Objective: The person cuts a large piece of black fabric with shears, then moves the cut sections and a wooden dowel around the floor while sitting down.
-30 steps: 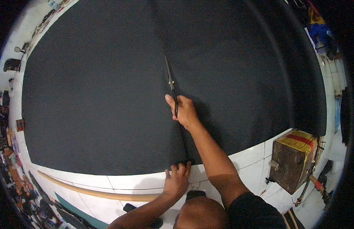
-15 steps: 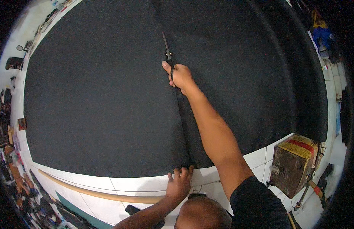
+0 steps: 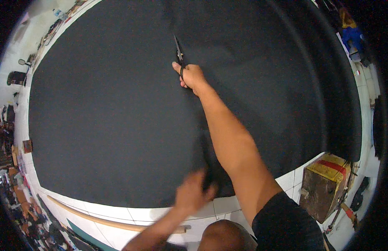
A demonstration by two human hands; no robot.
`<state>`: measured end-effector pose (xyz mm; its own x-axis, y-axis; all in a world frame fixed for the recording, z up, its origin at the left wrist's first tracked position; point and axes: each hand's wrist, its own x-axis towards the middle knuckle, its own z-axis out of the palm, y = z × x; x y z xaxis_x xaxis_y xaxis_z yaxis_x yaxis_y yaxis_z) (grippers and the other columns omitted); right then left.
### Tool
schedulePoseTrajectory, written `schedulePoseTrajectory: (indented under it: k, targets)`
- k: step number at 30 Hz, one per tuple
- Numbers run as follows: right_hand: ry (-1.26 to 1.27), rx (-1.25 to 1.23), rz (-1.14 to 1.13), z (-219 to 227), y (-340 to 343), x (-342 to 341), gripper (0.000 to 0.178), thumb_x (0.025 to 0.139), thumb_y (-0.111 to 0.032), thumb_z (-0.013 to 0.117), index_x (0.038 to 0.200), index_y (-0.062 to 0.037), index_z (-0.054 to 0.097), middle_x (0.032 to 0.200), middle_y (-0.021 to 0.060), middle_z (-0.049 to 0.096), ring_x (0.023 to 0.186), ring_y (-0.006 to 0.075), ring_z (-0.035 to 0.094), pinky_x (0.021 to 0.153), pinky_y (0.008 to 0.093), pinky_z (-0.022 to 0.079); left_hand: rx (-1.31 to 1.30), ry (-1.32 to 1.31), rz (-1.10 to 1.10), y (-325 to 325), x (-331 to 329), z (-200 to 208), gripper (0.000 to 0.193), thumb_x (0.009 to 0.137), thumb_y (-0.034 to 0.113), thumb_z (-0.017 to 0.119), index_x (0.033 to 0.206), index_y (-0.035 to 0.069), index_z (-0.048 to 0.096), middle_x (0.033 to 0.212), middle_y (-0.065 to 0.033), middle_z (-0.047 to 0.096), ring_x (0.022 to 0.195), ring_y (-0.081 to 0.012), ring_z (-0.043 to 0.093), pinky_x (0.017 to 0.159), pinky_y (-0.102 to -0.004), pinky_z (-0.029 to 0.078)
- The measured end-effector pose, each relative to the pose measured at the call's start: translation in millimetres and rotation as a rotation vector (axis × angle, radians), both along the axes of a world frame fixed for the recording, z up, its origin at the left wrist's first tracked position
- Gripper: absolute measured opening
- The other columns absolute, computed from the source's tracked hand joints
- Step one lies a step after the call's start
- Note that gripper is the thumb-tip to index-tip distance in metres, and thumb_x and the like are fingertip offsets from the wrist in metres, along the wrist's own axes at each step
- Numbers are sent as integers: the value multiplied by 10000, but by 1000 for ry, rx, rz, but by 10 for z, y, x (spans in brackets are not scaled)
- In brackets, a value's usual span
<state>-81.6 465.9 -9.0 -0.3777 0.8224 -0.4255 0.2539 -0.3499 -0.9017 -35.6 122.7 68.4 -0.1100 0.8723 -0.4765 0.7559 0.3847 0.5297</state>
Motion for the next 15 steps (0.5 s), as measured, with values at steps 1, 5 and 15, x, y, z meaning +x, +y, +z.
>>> schedulePoseTrajectory:
  k: [1, 5, 15]
  targets:
    - [-6, 1, -3, -15, 4, 11, 509, 893, -510, 682, 720, -48, 555, 632, 52, 567, 490, 134, 530, 454, 296, 422, 180, 53, 76, 521, -261, 48, 625, 846, 385, 678, 1342, 45, 508, 1197, -229, 582, 1145, -412, 558, 932, -489, 505]
    - [-47, 33, 57, 36, 27, -107, 531, 894, -515, 668, 696, -32, 568, 584, 51, 564, 475, 156, 533, 454, 312, 421, 613, 480, 193, 1862, -1054, -478, 766, 826, 459, 701, 1409, 31, 449, 1452, -268, 414, 1381, -453, 337, 1147, -540, 256]
    - [-109, -4, -84, 76, 46, -131, 483, 894, -476, 698, 709, -52, 563, 587, 31, 558, 480, 123, 530, 471, 292, 437, 453, 412, 137, 2207, -1165, -711, 852, 803, 482, 693, 1465, 45, 382, 1508, -291, 321, 1435, -477, 231, 1167, -621, 138]
